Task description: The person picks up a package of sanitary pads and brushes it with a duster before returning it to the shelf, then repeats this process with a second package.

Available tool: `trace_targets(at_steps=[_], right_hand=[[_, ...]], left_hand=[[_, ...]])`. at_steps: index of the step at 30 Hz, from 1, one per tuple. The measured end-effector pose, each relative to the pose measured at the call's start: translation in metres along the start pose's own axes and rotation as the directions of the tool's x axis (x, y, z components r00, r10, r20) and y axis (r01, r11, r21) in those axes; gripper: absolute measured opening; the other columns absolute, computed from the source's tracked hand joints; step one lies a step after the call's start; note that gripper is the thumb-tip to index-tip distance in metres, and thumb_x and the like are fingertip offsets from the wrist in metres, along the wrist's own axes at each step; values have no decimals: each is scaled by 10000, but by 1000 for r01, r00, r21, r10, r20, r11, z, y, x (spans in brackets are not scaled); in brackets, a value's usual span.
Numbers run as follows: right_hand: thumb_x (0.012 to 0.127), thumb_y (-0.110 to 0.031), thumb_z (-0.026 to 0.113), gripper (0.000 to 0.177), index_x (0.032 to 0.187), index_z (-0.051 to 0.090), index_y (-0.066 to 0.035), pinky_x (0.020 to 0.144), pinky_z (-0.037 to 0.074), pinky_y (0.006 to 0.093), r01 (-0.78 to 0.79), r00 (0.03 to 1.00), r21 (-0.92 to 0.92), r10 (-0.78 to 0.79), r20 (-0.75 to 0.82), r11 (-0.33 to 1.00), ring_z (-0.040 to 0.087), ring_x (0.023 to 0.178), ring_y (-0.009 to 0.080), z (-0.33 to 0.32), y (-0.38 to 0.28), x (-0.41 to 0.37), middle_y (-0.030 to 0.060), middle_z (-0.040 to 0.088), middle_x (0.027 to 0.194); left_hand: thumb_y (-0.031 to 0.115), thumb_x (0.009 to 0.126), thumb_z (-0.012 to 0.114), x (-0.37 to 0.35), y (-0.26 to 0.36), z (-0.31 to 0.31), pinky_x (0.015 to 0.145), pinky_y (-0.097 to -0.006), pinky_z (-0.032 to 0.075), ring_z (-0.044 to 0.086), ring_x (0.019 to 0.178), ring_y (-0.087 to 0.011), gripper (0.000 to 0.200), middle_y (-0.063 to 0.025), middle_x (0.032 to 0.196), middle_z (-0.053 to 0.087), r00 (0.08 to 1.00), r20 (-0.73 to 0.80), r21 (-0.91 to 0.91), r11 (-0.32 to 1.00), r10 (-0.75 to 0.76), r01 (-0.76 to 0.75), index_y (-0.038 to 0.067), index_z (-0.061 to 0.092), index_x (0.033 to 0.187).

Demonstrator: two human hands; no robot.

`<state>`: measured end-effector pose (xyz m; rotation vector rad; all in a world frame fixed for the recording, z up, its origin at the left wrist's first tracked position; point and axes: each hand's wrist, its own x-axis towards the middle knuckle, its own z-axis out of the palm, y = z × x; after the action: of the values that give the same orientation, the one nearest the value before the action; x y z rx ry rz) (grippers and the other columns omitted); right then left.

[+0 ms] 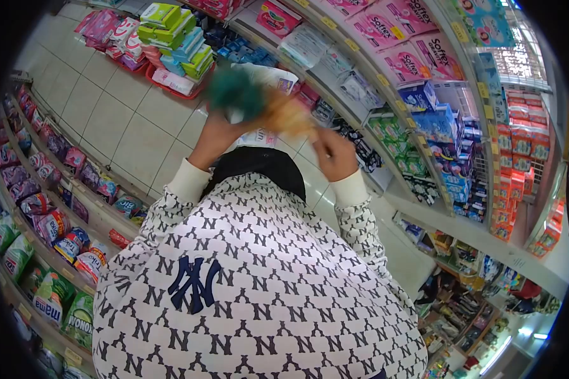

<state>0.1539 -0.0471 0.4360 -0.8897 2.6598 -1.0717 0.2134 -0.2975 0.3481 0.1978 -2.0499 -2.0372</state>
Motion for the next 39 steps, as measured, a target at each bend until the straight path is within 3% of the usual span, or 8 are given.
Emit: trace_targets(at_steps=[5, 10, 16, 22, 26, 29, 36, 39], right_hand=[[958, -244, 569, 241, 988, 649, -19, 562, 448, 322, -428, 885, -19, 415, -212, 904, 579, 579, 204, 10, 53, 6, 157, 610, 681], [978, -265, 557, 277, 998, 662, -9, 548, 391, 260, -408, 858, 336, 482, -177, 849, 453, 593, 94, 8, 51, -18, 31, 522, 628], [957, -204, 580, 212, 1006, 677, -21, 600, 434, 269, -363, 932, 111, 360, 46, 925, 530, 610, 122, 37, 4, -34, 93, 599, 682], [943, -261, 567, 211, 993, 697, -102, 638, 506, 390, -449, 876, 107, 461, -141, 887, 662, 708, 367, 22, 36, -11, 191, 656, 728], [930, -314, 601, 283, 994, 699, -56, 588, 466, 370, -358, 908, -190, 388, 159, 914, 603, 615, 345, 31, -3, -12, 202, 645, 748], [938, -310, 599, 294, 1015, 703, -46, 535, 436, 332, -331, 940, -299, 283, -191, 895, 575, 538, 255, 39, 90, 0, 138, 650, 679], [959, -280, 582, 302, 1021, 712, -14, 480, 322, 226, -596, 792, 462, 389, 470, 657, 421, 521, 60, -10, 50, 6, -30, 507, 603], [950, -297, 588, 295, 1038, 717, -47, 465, 299, 229, -339, 940, 148, 340, 19, 929, 382, 469, 53, 25, 117, 1, -47, 443, 537]], left_hand=[[226, 653, 860, -7, 23, 11, 1067, -433, 344, 441, 1258, -322, 1158, -238, 1343, 394, 978, 17, -95, 973, -209, 210, -30, 78, 1467], [241, 605, 856, -4, 39, 13, 1014, -470, 378, 430, 1226, -412, 1140, -255, 1356, 388, 989, -4, 671, 733, 148, -107, -27, 169, 1475], [217, 606, 848, 0, 12, 7, 969, -477, 399, 379, 1265, -454, 1179, -269, 1402, 297, 940, 21, 839, 505, 340, -201, 4, 106, 1498], [178, 591, 853, -6, 7, 1, 946, -485, 414, 350, 1294, -467, 1263, -295, 1424, 241, 960, -121, 814, 578, 254, -51, 8, -2, 1505], [176, 575, 862, -5, 9, 1, 956, -490, 413, 333, 1311, -468, 1282, -307, 1442, 217, 972, -106, 786, 616, 212, -49, 9, -3, 1506], [187, 594, 862, -5, 5, 1, 956, -493, 412, 335, 1304, -477, 1272, -317, 1437, 228, 956, -76, 807, 580, 283, -108, 17, -5, 1509], [249, 605, 908, -13, -2, -17, 1001, -497, 389, 341, 1268, -431, 1343, -274, 1376, 304, 814, 26, 691, 578, 580, -434, 102, -72, 1511], [262, 611, 915, -16, 7, -18, 1006, -482, 384, 354, 1255, -409, 1340, -260, 1346, 336, 755, 33, 692, 530, 655, -490, 124, -59, 1521]])
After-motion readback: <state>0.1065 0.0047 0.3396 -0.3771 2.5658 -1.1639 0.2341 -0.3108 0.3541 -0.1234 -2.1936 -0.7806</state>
